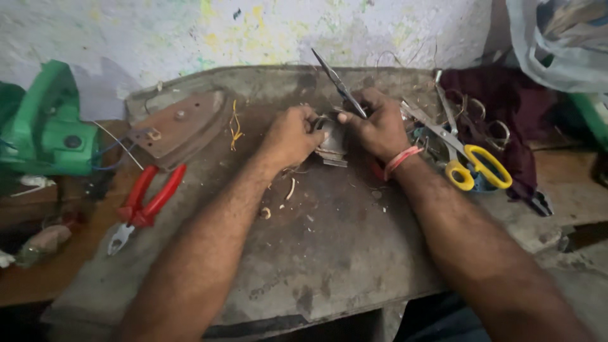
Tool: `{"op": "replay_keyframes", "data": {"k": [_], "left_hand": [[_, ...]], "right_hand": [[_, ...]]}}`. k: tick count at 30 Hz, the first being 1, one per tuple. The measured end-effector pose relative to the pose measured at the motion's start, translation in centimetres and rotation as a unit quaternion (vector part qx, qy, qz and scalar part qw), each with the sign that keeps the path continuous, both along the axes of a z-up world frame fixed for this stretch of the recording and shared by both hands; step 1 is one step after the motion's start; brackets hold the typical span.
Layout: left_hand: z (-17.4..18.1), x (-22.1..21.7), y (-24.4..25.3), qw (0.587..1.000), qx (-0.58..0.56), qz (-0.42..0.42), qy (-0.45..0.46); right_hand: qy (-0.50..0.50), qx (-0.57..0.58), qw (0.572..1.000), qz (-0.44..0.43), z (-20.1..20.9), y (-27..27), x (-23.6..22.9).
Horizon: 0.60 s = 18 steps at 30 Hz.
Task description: The person uses pliers to pull and separate copper windings from a small metal core on a workbench. They repeatedly grip, twist, and pull the wires to loosen them from the core, then place the pliers down and continue by hand.
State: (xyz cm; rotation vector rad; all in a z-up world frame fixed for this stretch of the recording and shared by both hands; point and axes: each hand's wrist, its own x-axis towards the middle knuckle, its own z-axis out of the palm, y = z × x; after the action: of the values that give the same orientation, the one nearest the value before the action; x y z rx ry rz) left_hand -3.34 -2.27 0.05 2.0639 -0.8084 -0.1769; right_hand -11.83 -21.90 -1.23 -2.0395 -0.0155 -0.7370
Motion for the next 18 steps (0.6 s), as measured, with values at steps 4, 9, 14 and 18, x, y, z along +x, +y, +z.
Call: {"op": "replay_keyframes", "data": {"k": [4,9,14,18], "left_hand": [[0.1,0.8,0.1,0.997,-0.06,0.006,-0.042],[0.1,1.1,0.6,0.995,-0.069,-0.024,-0.061],[1.1,1.4,1.2,0.996,-0.041,-0.056,-0.063],[1.1,2.1,1.4,0.997,-0.018,-0.064,-0.032]], "right_hand": [[0.017,0.006,1.0,0.012,0.7,-0.3,-0.3],[0.023,0.122,0.987,0.105,0.9,-0.5,-0.2],[0.04,0.171,0.976,0.133,0.5,-1.3,-0.1],[0.049,0.221,0.963,0.147,-0.5,-2.0,0.5]]}}
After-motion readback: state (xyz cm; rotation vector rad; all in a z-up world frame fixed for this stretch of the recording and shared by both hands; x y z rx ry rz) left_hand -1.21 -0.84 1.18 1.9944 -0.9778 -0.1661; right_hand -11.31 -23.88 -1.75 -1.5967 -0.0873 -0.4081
